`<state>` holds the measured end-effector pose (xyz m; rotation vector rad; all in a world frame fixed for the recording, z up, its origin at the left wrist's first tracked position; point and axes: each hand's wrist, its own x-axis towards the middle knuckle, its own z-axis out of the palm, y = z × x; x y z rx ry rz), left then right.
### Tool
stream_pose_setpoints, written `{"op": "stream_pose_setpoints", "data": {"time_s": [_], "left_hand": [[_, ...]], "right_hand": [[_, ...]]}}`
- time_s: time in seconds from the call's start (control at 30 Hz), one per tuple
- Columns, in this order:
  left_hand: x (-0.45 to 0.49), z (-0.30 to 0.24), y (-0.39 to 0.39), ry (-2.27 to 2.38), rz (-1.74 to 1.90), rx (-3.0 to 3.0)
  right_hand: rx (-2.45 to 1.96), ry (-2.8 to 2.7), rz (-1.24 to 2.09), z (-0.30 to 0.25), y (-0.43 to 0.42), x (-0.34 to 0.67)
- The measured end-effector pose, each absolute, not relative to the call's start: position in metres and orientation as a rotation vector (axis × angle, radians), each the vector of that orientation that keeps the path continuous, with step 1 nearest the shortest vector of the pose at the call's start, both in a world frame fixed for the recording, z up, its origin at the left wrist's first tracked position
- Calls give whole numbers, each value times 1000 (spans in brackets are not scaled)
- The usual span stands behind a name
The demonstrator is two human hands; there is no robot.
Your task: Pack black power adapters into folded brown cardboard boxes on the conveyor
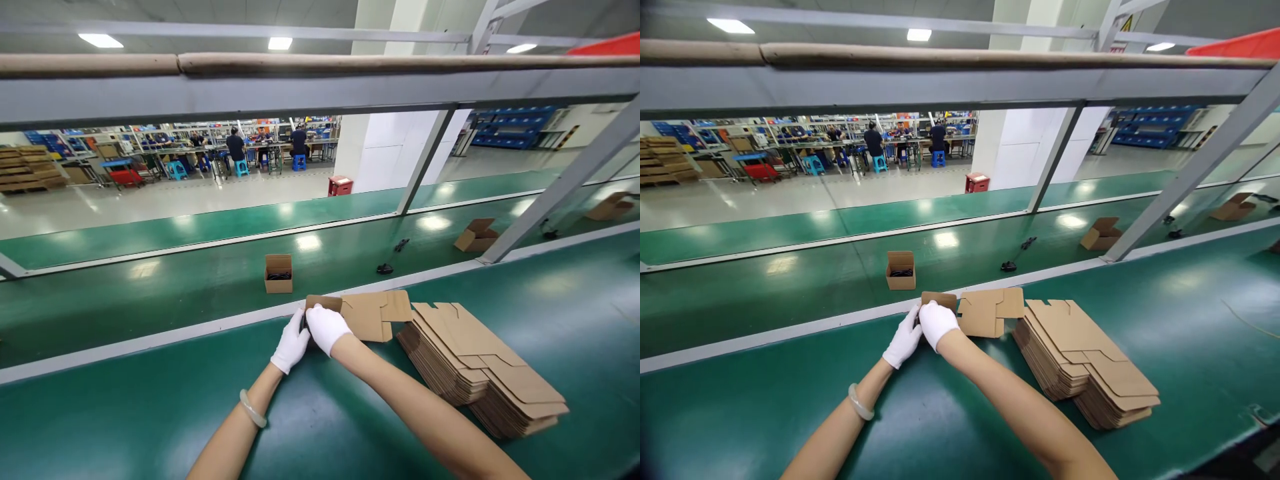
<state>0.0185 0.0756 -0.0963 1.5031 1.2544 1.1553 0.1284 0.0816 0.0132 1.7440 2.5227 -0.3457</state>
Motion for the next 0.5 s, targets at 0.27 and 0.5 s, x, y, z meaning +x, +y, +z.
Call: {"op": "stream_pose_setpoints", "data": {"time_s": [0.27, 0.5], "left_hand": [[22, -103, 75, 1279, 1162, 1477], [25, -109, 72, 1298, 1192, 1430]], "right_hand": [[1348, 2569, -470, 37, 81, 151], [1457, 2422, -308, 20, 87, 142]]}}
